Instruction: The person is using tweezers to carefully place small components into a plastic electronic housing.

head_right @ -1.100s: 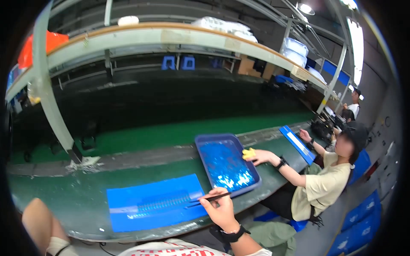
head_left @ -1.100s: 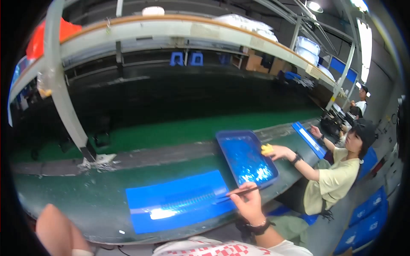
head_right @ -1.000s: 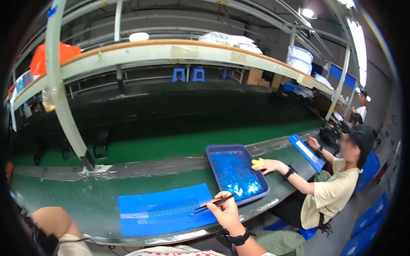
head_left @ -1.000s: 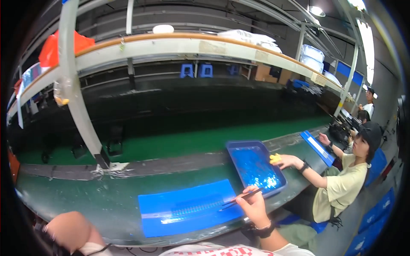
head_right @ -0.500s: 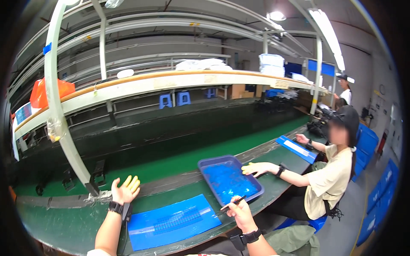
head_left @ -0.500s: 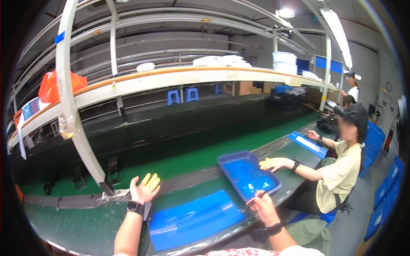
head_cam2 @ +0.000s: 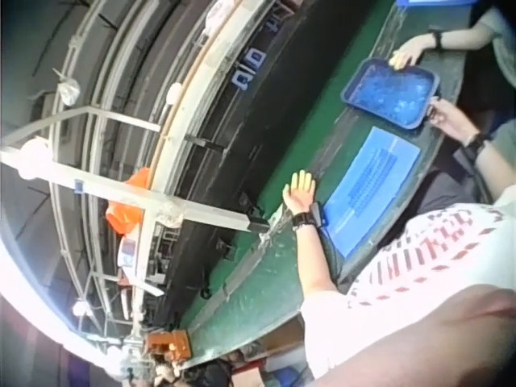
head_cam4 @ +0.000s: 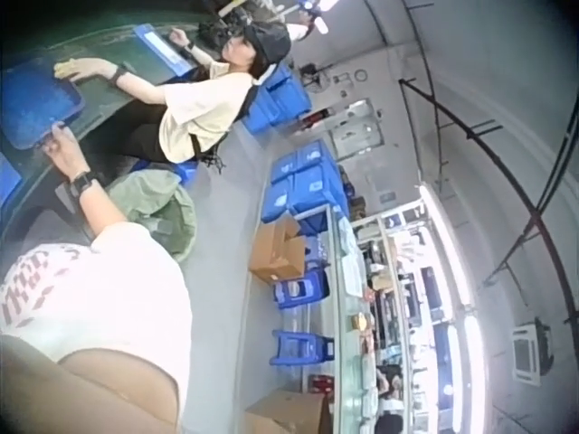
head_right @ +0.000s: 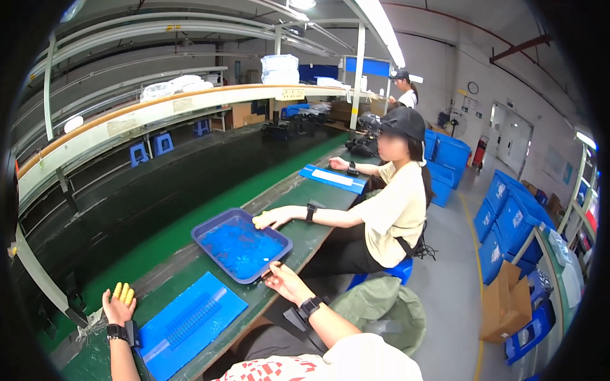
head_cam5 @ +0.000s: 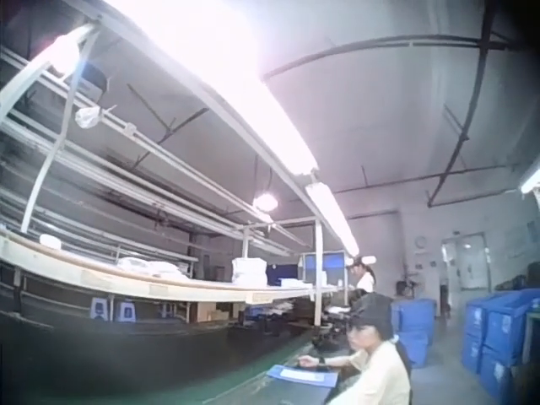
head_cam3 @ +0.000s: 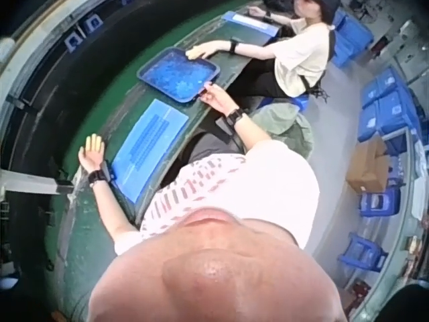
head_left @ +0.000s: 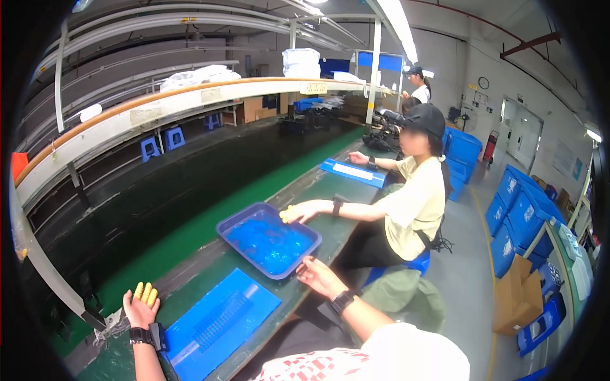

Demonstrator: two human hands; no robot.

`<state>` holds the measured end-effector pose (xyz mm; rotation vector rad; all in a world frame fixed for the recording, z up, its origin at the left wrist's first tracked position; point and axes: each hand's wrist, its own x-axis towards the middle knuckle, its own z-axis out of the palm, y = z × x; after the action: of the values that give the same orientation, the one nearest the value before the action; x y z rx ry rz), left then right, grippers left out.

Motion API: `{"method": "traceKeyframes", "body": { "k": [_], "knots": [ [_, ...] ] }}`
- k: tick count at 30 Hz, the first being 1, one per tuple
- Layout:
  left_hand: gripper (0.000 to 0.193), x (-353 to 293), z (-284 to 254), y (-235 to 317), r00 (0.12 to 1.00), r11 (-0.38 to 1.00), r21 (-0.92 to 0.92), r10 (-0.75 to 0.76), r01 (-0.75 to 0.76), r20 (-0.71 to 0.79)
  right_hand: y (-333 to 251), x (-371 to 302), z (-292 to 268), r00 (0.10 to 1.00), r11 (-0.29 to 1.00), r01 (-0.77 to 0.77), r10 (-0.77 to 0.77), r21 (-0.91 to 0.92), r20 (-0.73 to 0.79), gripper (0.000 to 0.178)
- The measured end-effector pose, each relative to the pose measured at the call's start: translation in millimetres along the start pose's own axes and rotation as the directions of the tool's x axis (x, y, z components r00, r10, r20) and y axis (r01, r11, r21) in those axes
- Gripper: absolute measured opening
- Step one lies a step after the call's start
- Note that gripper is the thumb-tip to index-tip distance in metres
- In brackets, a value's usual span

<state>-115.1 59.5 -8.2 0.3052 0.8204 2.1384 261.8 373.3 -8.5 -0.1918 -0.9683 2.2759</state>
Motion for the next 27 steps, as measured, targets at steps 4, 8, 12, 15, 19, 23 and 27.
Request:
{"method": "traceKeyframes", "body": {
  "k": [4, 8, 12, 15, 19, 23, 27],
  "knots": [
    [0.049, 5.5, -11.4, -0.3, 0.997, 0.999, -0.024, -0.038, 0.040, 0.071, 0.4, 1.8, 3.1, 0.999, 0.993, 0.044, -0.046, -0.108, -0.017, 0.008],
    [0.047, 11.9, -8.7, -3.1, 0.995, 0.997, -0.055, -0.042, 0.047, 0.094, 2.0, -1.2, 13.3, 0.988, 0.958, 0.136, -0.151, -0.251, -0.040, 0.007],
    [0.041, 10.8, -3.8, 1.2, 0.997, 0.999, -0.018, -0.025, 0.027, 0.068, 4.2, 1.0, 15.5, 0.987, 0.928, 0.156, -0.157, -0.339, 0.026, 0.009],
    [0.038, 6.0, -5.3, 3.4, 0.999, 1.000, -0.001, -0.029, 0.030, 0.023, 11.4, 7.2, 18.0, 0.991, 0.921, 0.120, -0.132, -0.370, -0.008, 0.011],
    [0.037, 4.6, -7.4, 3.6, 1.000, 1.000, -0.006, -0.020, 0.020, 0.021, 15.0, 3.4, 18.9, 0.988, 0.913, 0.128, -0.152, -0.387, -0.032, 0.011],
    [0.036, 4.0, -4.3, -0.3, 1.000, 1.000, -0.015, -0.013, 0.013, 0.028, 16.7, -3.4, 21.8, 0.975, 0.898, 0.171, -0.214, -0.405, -0.063, 0.012],
    [0.036, 5.4, -1.5, 1.2, 1.000, 1.000, -0.005, -0.010, 0.010, 0.029, 15.7, 0.9, 23.5, 0.963, 0.920, 0.227, -0.261, -0.320, -0.067, 0.009]
  ]
}}
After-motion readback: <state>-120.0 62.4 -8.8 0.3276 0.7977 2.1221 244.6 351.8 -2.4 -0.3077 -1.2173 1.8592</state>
